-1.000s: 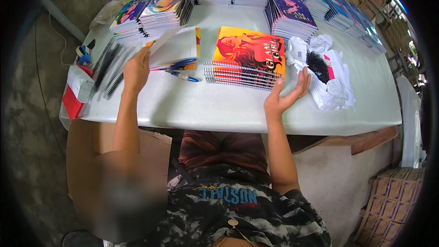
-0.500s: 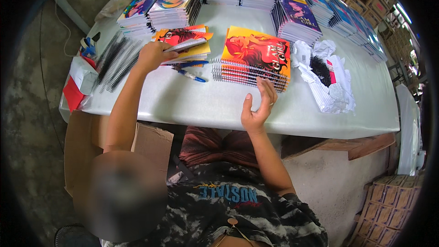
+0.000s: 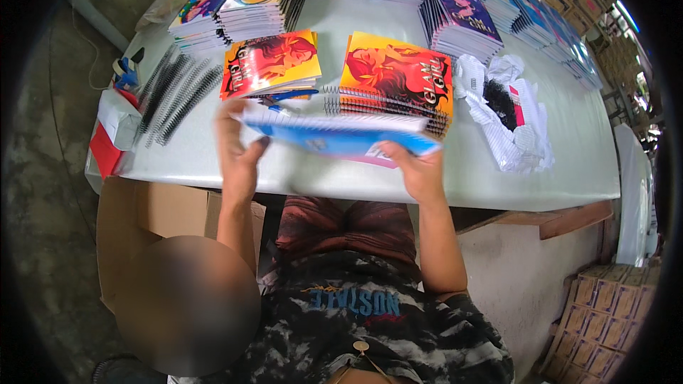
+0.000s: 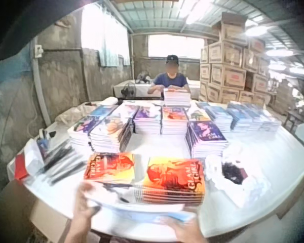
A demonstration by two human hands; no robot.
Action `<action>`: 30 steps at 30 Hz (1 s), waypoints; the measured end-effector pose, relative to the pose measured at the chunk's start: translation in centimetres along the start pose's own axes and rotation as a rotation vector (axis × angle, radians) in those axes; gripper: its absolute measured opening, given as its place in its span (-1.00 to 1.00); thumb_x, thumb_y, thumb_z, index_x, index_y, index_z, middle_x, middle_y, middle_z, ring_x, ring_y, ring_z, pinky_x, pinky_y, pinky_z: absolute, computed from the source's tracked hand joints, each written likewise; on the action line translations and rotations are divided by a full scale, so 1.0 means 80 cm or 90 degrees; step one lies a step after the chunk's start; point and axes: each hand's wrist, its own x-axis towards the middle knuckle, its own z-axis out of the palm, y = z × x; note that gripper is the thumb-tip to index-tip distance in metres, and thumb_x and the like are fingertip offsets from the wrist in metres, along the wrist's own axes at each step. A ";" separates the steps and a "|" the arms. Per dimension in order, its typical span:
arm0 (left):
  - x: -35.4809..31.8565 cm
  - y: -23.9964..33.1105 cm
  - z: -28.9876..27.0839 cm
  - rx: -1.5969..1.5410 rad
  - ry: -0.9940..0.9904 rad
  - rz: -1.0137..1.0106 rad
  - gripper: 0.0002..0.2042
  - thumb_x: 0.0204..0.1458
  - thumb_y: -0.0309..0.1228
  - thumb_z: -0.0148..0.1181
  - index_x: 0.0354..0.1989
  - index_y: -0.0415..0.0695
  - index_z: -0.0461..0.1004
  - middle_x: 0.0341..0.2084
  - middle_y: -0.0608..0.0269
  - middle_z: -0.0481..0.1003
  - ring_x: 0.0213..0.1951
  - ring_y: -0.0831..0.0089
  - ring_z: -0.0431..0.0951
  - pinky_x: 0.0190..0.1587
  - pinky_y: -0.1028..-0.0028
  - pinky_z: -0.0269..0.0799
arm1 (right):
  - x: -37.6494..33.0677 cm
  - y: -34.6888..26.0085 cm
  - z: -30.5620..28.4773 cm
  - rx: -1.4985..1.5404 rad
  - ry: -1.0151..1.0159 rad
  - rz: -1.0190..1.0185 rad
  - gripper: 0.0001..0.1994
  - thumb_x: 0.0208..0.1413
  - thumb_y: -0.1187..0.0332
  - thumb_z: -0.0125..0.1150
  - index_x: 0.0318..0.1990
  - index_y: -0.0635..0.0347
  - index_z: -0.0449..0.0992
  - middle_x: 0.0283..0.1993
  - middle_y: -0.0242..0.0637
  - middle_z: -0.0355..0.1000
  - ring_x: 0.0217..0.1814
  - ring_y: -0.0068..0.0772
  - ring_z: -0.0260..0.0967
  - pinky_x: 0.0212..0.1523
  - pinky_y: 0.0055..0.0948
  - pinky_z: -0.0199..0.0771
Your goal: The person assembles spiral-bound notebooks by hand. They pick up a notebook cover, insert a metal spiral coil into the holes, and then place the completed notebook onto a stack on the table.
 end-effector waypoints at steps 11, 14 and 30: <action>-0.022 -0.035 0.012 -0.043 -0.036 -0.074 -0.67 -0.12 -0.67 -0.02 -0.10 -0.24 0.28 -0.15 0.21 0.35 -0.06 0.47 0.31 0.02 0.47 0.17 | -0.003 -0.004 0.015 -0.117 0.034 -0.039 -0.80 -0.14 0.52 0.33 -0.36 0.28 0.42 -0.43 -0.42 0.37 -0.37 -0.65 0.30 -0.29 -0.63 0.33; -0.017 -0.070 0.008 -0.015 -0.086 -0.118 -0.62 -0.12 -0.70 -0.05 -0.05 -0.27 0.24 -0.15 0.21 0.34 -0.05 0.45 0.31 0.05 0.47 0.15 | 0.001 0.032 0.011 -0.037 0.005 0.046 -0.79 -0.12 0.51 0.31 -0.30 0.30 0.44 -0.37 -0.43 0.42 -0.34 -0.66 0.31 -0.28 -0.62 0.35; 0.087 -0.084 -0.247 1.189 0.170 -0.014 -0.75 -0.02 -0.27 0.06 -0.18 -0.08 0.45 -0.19 0.12 0.40 -0.12 0.17 0.37 -0.07 0.20 0.24 | 0.008 0.014 -0.021 -0.150 -0.103 -0.062 -0.73 -0.06 0.62 0.16 -0.13 0.35 0.48 -0.17 -0.20 0.48 -0.24 -0.59 0.40 -0.16 -0.60 0.38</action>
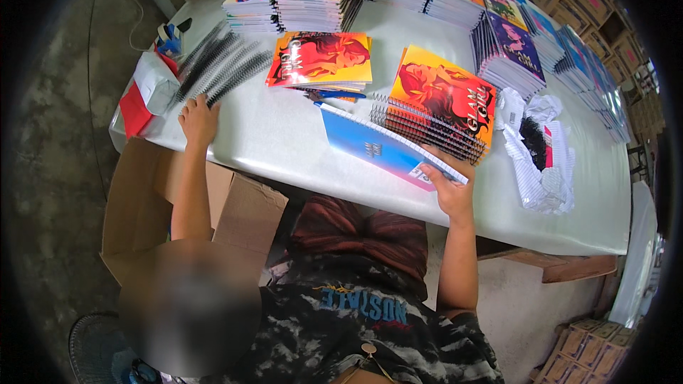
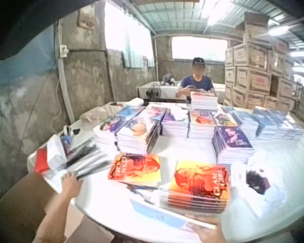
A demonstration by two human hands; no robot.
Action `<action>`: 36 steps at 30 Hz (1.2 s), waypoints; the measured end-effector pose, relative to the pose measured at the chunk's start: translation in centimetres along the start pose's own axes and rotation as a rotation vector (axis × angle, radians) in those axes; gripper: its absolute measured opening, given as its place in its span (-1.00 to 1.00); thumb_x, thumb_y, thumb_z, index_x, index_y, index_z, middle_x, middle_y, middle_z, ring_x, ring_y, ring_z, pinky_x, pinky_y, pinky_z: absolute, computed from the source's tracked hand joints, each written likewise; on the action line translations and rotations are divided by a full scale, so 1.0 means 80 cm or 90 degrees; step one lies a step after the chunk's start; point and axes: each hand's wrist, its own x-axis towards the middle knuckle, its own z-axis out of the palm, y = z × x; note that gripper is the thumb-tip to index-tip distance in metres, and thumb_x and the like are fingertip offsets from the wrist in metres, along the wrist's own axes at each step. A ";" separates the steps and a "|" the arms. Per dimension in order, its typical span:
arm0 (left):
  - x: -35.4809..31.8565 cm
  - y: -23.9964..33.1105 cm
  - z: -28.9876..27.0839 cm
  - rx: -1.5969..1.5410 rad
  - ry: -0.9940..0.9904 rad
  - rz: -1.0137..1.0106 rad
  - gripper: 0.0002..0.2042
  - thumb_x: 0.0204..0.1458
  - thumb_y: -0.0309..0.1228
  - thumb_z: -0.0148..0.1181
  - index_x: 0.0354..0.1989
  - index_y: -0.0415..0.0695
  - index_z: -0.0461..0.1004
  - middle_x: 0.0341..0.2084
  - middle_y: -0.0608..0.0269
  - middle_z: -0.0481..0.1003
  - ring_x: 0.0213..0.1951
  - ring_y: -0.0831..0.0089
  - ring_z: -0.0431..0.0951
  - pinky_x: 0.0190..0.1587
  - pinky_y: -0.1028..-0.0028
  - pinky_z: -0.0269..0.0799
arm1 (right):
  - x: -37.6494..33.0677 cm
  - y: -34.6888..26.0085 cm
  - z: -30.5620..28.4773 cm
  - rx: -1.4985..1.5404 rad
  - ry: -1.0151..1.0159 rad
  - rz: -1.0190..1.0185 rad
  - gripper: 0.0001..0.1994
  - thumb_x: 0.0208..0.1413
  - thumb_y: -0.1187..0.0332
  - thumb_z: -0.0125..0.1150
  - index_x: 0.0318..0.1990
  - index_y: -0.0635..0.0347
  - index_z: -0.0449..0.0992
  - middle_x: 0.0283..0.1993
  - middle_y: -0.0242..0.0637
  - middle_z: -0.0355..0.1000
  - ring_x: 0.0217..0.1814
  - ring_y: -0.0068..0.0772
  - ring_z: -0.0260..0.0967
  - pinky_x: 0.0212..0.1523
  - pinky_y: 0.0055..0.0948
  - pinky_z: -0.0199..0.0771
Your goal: The person assembles spiral-bound notebooks by hand. They pick up a notebook cover, insert a metal spiral coil into the holes, and then place the completed notebook onto a stack on the table.
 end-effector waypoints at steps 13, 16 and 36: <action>0.054 0.000 -0.044 -0.503 0.059 -0.075 -0.75 0.02 -0.20 0.10 -0.26 -0.10 0.53 -0.46 0.31 0.48 -0.42 0.43 0.43 -0.32 0.48 0.30 | -0.005 0.003 0.007 0.039 0.053 0.006 -0.72 -0.05 0.59 0.19 -0.12 0.33 0.47 -0.18 -0.26 0.48 -0.25 -0.62 0.37 -0.17 -0.62 0.36; 0.060 0.020 -0.065 -0.825 0.059 -0.097 -0.72 0.06 -0.24 0.08 -0.22 -0.21 0.50 -0.52 0.39 0.46 -0.49 0.58 0.37 -0.38 0.57 0.27 | -0.001 0.004 0.000 -0.024 0.043 -0.019 -0.71 -0.05 0.59 0.19 -0.10 0.33 0.47 -0.23 -0.30 0.48 -0.29 -0.64 0.35 -0.21 -0.65 0.35; -0.014 0.191 -0.170 -0.891 -0.653 0.188 -0.69 0.14 -0.18 -0.07 -0.46 -0.16 0.43 -0.63 0.34 0.38 -0.51 0.66 0.26 -0.48 0.64 0.18 | -0.003 0.008 -0.022 -0.029 0.044 -0.025 -0.72 -0.02 0.62 0.14 -0.10 0.30 0.48 -0.21 -0.34 0.48 -0.32 -0.70 0.32 -0.29 -0.67 0.36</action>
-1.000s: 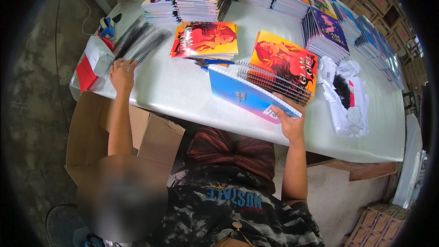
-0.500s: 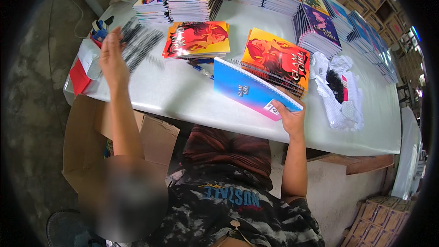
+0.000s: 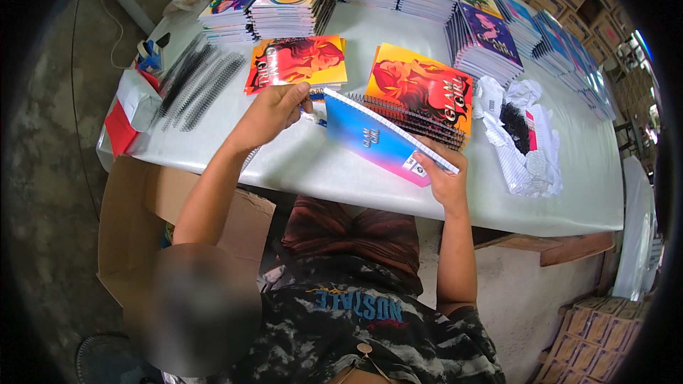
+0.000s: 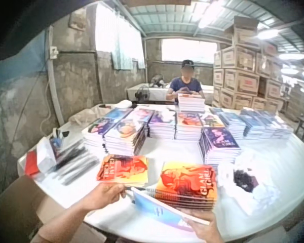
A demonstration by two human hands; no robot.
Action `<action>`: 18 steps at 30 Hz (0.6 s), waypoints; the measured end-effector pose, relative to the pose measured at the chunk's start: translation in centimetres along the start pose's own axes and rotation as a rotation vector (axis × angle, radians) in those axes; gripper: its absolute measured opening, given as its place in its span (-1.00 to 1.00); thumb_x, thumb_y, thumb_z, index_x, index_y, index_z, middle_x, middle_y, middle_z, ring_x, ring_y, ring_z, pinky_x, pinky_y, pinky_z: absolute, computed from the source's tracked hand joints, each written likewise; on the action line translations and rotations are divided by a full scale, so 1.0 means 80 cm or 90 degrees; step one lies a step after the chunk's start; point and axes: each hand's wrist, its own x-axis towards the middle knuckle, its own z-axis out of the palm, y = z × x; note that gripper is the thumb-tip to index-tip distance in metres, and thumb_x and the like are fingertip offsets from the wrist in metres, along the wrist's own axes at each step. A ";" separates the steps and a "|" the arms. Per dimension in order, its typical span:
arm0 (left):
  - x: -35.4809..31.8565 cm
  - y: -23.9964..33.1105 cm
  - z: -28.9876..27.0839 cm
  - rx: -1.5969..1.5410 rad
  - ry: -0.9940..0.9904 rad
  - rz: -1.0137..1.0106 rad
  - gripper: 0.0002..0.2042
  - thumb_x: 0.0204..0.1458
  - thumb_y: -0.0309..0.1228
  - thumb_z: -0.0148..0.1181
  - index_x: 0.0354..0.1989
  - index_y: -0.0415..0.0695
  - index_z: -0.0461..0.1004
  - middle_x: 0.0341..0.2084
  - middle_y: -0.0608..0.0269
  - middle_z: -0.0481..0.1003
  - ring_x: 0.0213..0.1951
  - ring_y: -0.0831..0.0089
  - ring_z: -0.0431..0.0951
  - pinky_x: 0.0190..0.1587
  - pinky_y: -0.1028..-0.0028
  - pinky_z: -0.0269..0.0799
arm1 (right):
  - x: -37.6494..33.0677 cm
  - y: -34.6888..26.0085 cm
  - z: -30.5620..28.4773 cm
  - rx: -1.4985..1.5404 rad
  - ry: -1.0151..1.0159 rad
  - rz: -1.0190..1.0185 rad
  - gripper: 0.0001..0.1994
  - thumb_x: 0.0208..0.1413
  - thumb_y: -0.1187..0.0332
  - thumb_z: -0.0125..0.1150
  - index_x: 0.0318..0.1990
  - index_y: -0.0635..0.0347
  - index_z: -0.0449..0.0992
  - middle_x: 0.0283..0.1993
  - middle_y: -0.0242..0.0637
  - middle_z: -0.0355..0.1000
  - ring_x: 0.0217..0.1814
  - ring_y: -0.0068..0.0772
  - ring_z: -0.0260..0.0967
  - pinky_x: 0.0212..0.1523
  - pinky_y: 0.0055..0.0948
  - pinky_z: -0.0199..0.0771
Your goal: The person assembles spiral-bound notebooks by hand. They pick up a notebook cover, insert a metal spiral coil into the holes, and then place the completed notebook onto a stack on the table.
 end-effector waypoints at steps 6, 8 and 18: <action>0.006 0.030 -0.010 0.231 0.058 0.379 -0.77 0.00 -0.34 0.15 -0.21 -0.19 0.39 -0.44 0.38 0.43 -0.44 0.55 0.37 -0.34 0.54 0.31 | -0.005 -0.006 0.000 0.055 0.014 0.066 -0.74 -0.02 0.59 0.16 -0.12 0.29 0.49 -0.29 -0.40 0.47 -0.34 -0.68 0.32 -0.26 -0.65 0.35; 0.001 0.041 -0.005 0.303 0.042 0.396 -0.64 -0.04 -0.36 0.17 -0.06 -0.20 0.36 -0.16 0.30 0.43 -0.21 0.34 0.41 -0.05 0.36 0.28 | -0.010 0.001 0.002 0.075 0.038 0.095 -0.75 -0.01 0.57 0.17 -0.12 0.28 0.50 -0.35 -0.45 0.44 -0.34 -0.69 0.30 -0.26 -0.65 0.33; -0.011 0.078 0.011 0.781 0.042 0.469 -0.75 -0.16 -0.40 0.22 -0.26 -0.15 0.44 -0.29 0.16 0.44 -0.11 0.19 0.39 -0.08 0.30 0.28 | -0.009 -0.010 0.010 -0.007 -0.054 -0.004 -0.68 -0.05 0.66 0.05 -0.07 0.34 0.44 -0.05 -0.12 0.43 -0.02 -0.34 0.39 0.00 -0.50 0.34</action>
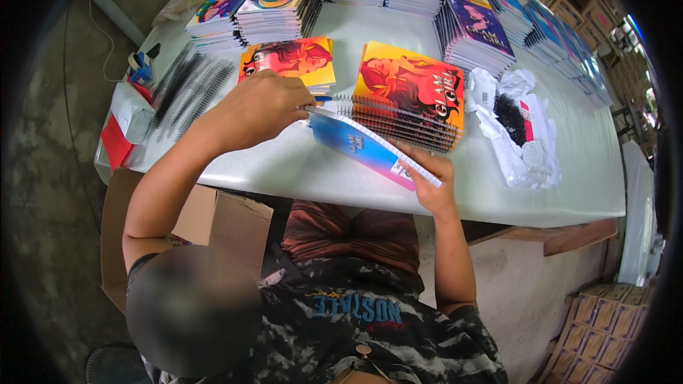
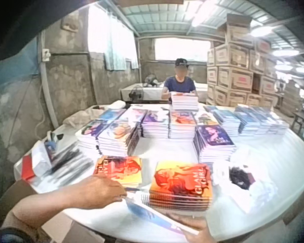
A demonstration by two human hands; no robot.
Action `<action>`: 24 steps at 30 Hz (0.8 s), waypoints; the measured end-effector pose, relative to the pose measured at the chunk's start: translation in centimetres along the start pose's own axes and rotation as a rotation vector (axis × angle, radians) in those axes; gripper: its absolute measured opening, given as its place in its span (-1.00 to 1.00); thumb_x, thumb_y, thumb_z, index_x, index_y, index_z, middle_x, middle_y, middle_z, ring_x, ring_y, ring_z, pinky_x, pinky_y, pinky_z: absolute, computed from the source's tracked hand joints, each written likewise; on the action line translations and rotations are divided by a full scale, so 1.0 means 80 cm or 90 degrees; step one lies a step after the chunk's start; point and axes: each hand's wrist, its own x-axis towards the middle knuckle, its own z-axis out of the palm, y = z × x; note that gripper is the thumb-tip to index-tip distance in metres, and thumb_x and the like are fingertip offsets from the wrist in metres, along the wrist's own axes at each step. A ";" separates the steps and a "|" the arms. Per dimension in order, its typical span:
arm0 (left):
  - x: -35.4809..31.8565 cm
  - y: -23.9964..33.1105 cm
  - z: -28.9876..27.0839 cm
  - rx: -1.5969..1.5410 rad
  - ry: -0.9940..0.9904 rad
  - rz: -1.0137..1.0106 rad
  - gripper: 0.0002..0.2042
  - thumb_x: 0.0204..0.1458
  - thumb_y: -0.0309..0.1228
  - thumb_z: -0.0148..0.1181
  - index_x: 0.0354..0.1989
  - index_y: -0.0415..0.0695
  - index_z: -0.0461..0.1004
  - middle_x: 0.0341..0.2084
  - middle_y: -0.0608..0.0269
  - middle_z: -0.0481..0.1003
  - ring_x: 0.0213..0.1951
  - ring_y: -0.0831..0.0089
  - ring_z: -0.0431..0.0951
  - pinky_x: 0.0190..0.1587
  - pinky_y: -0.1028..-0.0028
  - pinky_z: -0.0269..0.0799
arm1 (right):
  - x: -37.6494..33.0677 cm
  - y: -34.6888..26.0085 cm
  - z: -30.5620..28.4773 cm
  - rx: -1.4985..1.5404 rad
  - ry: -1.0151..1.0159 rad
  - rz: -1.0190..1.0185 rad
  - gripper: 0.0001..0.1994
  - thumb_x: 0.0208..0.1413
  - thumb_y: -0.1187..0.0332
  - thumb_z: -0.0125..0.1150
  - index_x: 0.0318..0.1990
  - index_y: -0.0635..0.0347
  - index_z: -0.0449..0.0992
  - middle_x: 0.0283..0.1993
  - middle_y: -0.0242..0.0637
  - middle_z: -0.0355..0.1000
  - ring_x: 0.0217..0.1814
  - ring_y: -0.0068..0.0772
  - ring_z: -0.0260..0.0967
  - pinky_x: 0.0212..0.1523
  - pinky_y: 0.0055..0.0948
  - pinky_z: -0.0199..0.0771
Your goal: The person assembles spiral-bound notebooks by hand. They pick up a notebook cover, insert a metal spiral coil into the holes, and then place the completed notebook onto a stack on the table.
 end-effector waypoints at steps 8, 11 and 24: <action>-0.003 0.007 -0.012 0.000 -0.155 -0.033 -0.70 -0.27 -0.38 0.28 -0.32 -0.15 0.41 -0.28 0.16 0.44 -0.20 0.25 0.41 -0.16 0.34 0.30 | -0.008 0.002 0.009 -0.032 0.007 -0.086 -0.70 -0.08 0.67 0.01 -0.13 0.42 0.45 -0.12 0.00 0.44 -0.06 -0.19 0.42 -0.01 -0.40 0.37; -0.005 0.016 -0.006 0.073 0.041 0.039 -0.63 -0.29 -0.37 0.30 -0.25 -0.15 0.37 -0.22 0.19 0.42 -0.18 0.27 0.40 -0.13 0.33 0.28 | -0.011 0.002 0.012 -0.011 -0.001 -0.103 -0.70 -0.08 0.64 0.05 -0.11 0.39 0.45 -0.09 0.00 0.43 -0.02 -0.18 0.40 0.02 -0.39 0.35; -0.089 0.038 0.124 0.240 0.299 0.176 -0.06 -0.18 0.39 -0.20 0.28 -0.06 -0.09 0.23 -0.33 -0.27 0.30 -0.05 -0.42 0.16 -0.17 -0.65 | -0.023 -0.003 0.026 -0.106 0.019 -0.183 -0.69 -0.13 0.55 0.19 -0.14 0.27 0.50 -0.09 -0.08 0.44 -0.07 -0.25 0.44 -0.06 -0.45 0.39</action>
